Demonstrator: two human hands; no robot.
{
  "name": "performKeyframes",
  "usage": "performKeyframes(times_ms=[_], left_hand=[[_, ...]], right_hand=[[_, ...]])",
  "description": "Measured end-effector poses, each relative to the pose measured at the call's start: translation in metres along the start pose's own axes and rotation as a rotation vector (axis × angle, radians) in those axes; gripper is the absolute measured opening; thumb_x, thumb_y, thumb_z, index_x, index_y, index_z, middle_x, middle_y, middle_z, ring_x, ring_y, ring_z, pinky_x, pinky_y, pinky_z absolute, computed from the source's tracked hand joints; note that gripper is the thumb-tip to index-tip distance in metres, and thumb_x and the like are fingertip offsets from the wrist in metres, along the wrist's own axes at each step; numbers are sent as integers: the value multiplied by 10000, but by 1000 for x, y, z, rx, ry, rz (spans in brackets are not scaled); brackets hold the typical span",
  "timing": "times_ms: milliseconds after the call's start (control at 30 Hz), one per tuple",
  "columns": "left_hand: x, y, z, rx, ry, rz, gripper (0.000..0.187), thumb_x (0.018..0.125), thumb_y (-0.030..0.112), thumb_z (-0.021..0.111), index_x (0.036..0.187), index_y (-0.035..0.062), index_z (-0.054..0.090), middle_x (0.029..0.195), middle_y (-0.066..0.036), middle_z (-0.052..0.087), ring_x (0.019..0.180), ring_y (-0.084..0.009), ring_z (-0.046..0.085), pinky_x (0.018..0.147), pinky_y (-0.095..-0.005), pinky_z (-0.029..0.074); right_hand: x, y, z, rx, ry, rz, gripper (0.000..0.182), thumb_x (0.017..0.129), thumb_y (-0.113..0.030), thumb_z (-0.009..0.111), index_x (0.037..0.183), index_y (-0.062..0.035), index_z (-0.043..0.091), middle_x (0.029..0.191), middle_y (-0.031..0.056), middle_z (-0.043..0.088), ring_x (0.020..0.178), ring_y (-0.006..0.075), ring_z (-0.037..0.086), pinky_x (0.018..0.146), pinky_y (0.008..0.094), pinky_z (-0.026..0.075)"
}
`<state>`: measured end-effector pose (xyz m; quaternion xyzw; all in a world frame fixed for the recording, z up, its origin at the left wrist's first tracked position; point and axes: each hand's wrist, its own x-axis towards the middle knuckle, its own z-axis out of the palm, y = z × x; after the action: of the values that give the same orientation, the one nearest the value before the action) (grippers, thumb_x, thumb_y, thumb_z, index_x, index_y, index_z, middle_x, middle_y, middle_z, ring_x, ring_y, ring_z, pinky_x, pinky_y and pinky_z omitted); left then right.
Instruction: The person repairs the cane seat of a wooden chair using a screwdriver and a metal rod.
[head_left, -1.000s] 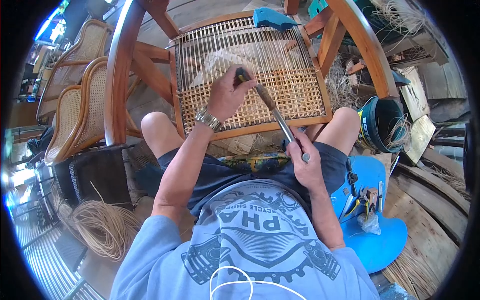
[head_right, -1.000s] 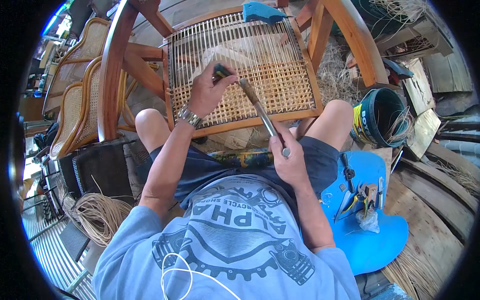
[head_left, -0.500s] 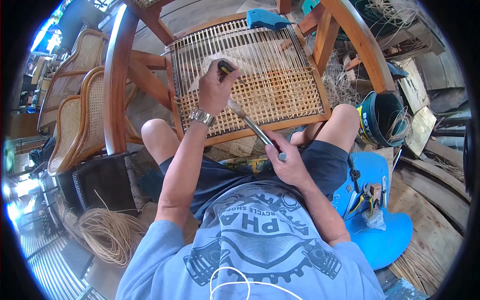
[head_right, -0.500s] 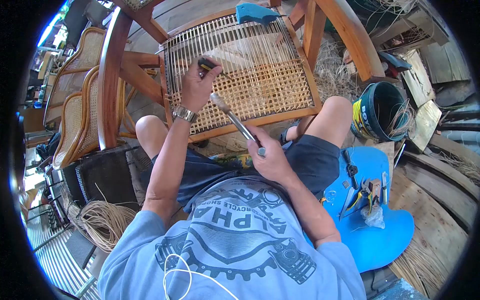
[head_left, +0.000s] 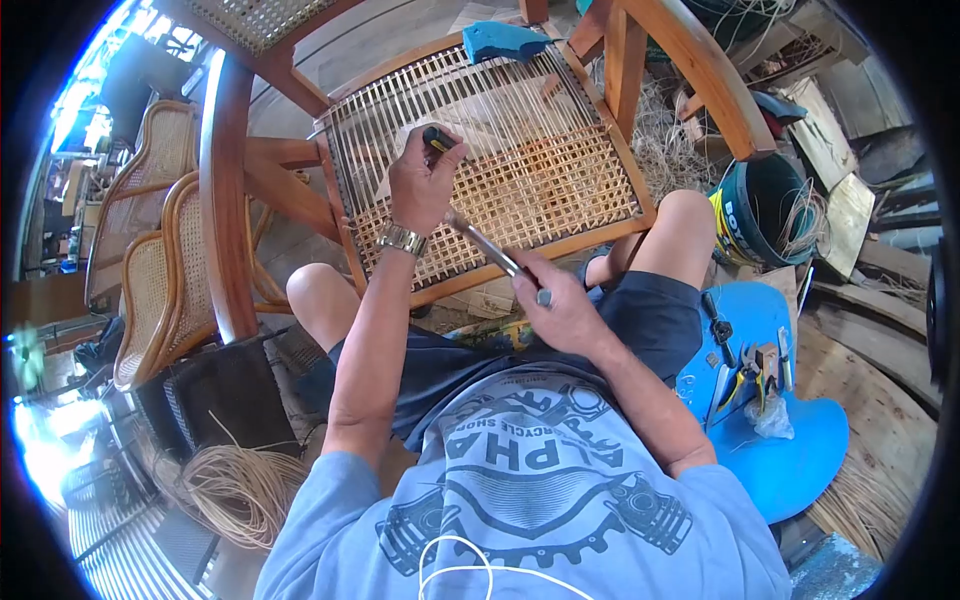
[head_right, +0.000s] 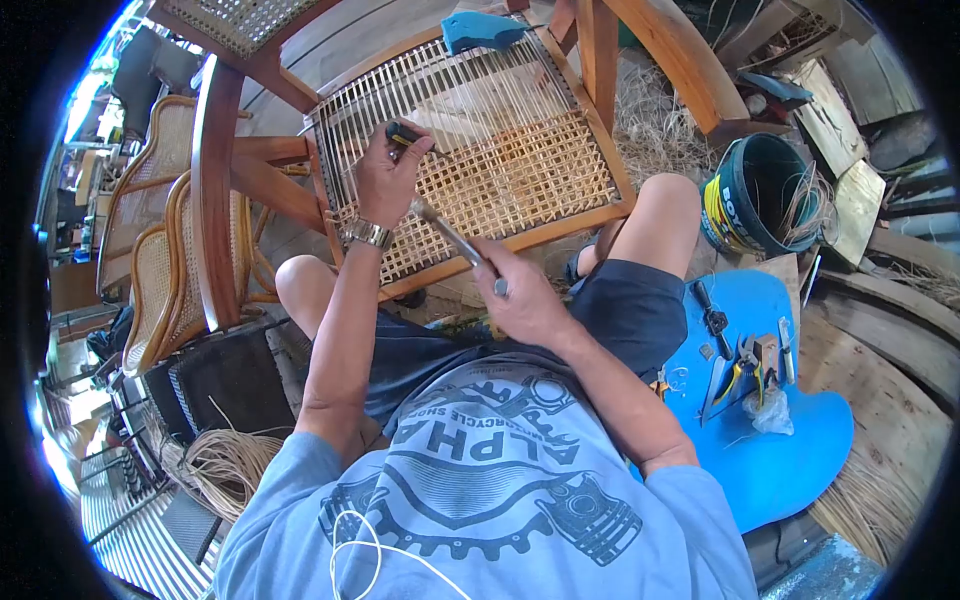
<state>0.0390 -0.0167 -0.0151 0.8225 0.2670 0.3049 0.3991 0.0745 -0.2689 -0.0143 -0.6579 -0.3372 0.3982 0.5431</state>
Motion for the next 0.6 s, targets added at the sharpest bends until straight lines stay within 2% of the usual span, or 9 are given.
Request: performKeyframes(times_ms=[67,100,200,233,300,333,400,533,600], left_hand=[[0,8,0,20,-22,-10,202,946,212,777,1078,92,682,957,-19,769,845,-101,713,746,-276,559],[-1,11,-2,-6,-38,-17,201,949,204,776,1071,77,680,962,-22,766,853,-98,707,746,-272,556],[0,7,-8,-143,52,33,210,931,198,789,1062,80,674,874,-31,751,776,-105,704,684,-280,551],[4,4,-11,-88,78,63,212,934,219,790,1052,82,680,875,-29,750,762,-94,693,679,-277,546],[8,1,-14,-61,88,38,212,932,224,793,1046,82,683,885,-25,750,761,-93,689,683,-276,545],[10,2,-15,-35,98,17,212,931,230,795,1040,83,687,896,-22,750,760,-93,686,687,-275,543],[13,0,-12,-54,102,31,215,926,235,800,1026,81,689,914,-22,751,776,-89,684,694,-276,540],[13,6,-8,-28,25,6,236,924,219,803,1054,69,675,940,-29,761,844,-99,706,745,-281,563],[10,8,-7,-161,55,57,193,946,172,776,1071,62,678,947,-22,750,837,-91,687,767,-268,552]], right_hand=[[8,14,1,-4,193,5,391,1028,-139,558,1385,19,546,1052,245,682,941,297,678,874,382,520],[8,8,-1,-41,215,24,392,1023,-132,554,1384,21,544,1066,249,686,968,306,685,889,386,522],[-4,7,-2,-7,107,-28,388,1020,-130,553,1374,29,547,1078,252,690,995,311,690,902,390,523],[-5,8,0,-7,106,-26,388,1020,-130,553,1374,29,547,1078,252,690,995,311,690,902,390,523],[-6,7,4,-19,135,-156,382,1018,-127,554,1367,28,552,1074,251,690,994,313,696,906,389,522],[-5,5,4,-18,134,-158,382,1018,-127,554,1367,28,552,1074,251,690,994,313,696,906,389,522],[-3,-2,1,-11,75,-5,380,1016,-126,558,1364,26,555,1076,250,693,993,315,704,904,385,522],[-6,-4,-2,-26,89,-1,378,1017,-128,555,1363,25,556,1069,247,692,981,317,708,896,378,524],[-14,-3,-6,-38,73,-67,380,1053,-126,550,1390,49,538,1144,145,666,1022,182,641,931,292,501]])
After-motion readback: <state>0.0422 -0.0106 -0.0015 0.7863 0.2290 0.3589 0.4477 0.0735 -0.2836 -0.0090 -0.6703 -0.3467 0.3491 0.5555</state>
